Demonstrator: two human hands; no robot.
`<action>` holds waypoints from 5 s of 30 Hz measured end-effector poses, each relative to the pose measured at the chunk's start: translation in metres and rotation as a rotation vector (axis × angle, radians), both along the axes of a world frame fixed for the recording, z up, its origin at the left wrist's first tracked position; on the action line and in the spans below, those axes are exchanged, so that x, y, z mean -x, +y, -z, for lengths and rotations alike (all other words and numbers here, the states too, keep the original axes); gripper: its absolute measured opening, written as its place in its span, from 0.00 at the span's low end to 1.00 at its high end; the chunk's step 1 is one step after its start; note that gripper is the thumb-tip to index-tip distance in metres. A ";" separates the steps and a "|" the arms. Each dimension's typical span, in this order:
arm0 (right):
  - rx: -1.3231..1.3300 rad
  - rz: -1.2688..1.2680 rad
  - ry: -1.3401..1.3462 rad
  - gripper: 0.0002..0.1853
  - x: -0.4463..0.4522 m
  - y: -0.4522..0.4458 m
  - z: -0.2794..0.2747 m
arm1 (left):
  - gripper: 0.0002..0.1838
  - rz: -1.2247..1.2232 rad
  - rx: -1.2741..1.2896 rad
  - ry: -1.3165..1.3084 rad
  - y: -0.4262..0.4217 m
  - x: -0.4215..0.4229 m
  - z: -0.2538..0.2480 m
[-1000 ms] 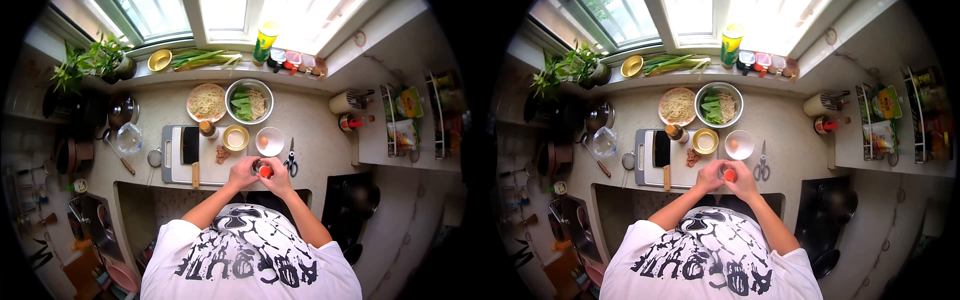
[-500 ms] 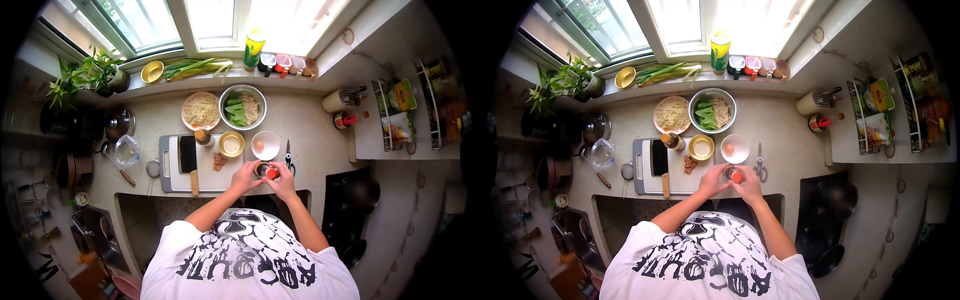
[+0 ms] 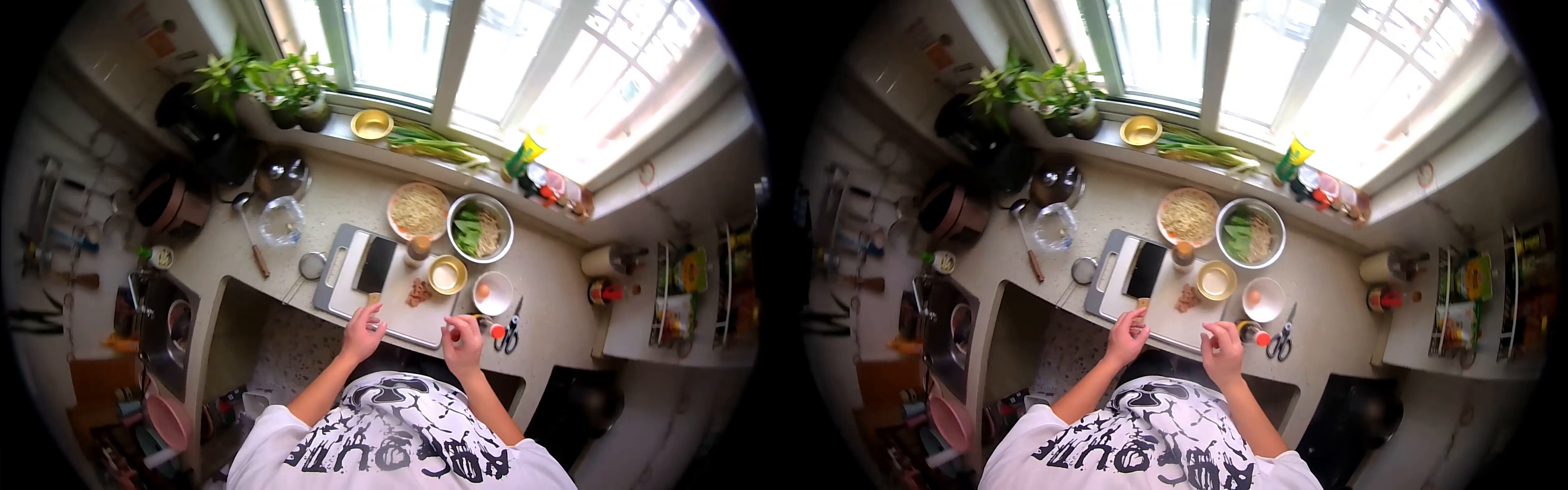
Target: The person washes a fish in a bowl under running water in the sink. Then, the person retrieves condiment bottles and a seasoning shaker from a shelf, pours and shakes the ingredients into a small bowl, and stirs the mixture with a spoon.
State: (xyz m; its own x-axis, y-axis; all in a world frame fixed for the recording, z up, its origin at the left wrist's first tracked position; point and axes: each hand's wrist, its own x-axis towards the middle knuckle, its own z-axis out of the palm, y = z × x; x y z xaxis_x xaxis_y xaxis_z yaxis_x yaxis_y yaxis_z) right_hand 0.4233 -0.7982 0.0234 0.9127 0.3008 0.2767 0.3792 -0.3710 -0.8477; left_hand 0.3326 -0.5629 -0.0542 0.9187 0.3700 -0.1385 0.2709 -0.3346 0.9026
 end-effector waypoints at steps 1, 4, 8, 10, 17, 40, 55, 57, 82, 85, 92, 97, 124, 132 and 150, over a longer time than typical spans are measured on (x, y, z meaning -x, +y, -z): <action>-0.010 -0.056 0.010 0.16 0.002 0.011 -0.005 | 0.26 -0.058 -0.006 -0.005 0.006 0.010 -0.002; -0.036 -0.226 0.060 0.15 0.005 0.033 -0.004 | 0.25 -0.257 0.027 -0.003 0.017 0.041 -0.001; -0.113 -0.403 0.102 0.14 0.006 0.072 -0.005 | 0.23 -0.512 0.250 -0.069 0.028 0.072 0.005; -0.134 -0.476 0.114 0.14 0.009 0.089 0.000 | 0.23 -0.626 0.445 -0.097 0.036 0.082 -0.004; 0.014 -0.692 0.165 0.05 0.032 0.146 -0.014 | 0.19 -0.839 0.662 -0.157 0.067 0.135 -0.041; 0.084 -1.087 -0.044 0.10 0.246 0.540 -0.032 | 0.16 -1.052 0.554 -0.299 0.305 0.446 -0.059; -0.018 -1.180 -0.005 0.15 0.244 0.750 -0.048 | 0.15 -1.146 0.495 -0.436 0.449 0.463 -0.081; -0.033 -1.211 -0.015 0.15 0.241 0.784 -0.056 | 0.16 -1.156 0.445 -0.430 0.468 0.459 -0.087; -0.443 -0.744 -1.287 0.10 0.406 1.117 -0.403 | 0.16 -1.165 0.453 -0.689 0.572 0.486 -0.096; -0.498 -0.691 -1.320 0.10 0.412 1.123 -0.410 | 0.16 -1.164 0.506 -0.683 0.569 0.509 -0.094; -0.904 -0.756 -0.978 0.05 0.388 1.025 -0.465 | 0.16 -1.106 0.469 -0.643 0.584 0.547 -0.088; -0.511 -0.960 -0.599 0.03 0.352 0.940 -0.365 | 0.18 -0.950 0.509 -0.604 0.626 0.542 -0.103; -0.080 0.192 0.532 0.11 0.267 0.355 -0.004 | 0.14 0.449 0.263 0.234 0.357 0.228 -0.067; -0.145 0.362 0.571 0.11 0.224 0.192 0.017 | 0.13 0.405 0.383 0.308 0.231 0.151 -0.058; -0.023 0.639 0.472 0.15 0.076 0.060 0.057 | 0.13 0.408 0.666 0.463 0.102 -0.012 -0.037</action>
State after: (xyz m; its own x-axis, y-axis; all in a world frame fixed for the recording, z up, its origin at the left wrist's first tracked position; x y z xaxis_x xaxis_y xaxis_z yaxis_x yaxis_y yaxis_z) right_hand 0.3473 -0.7384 -0.0341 0.9291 -0.3217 -0.1825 -0.3022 -0.3758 -0.8761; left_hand 0.3447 -0.4610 -0.0170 0.7601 -0.2603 -0.5954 0.6295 0.0680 0.7740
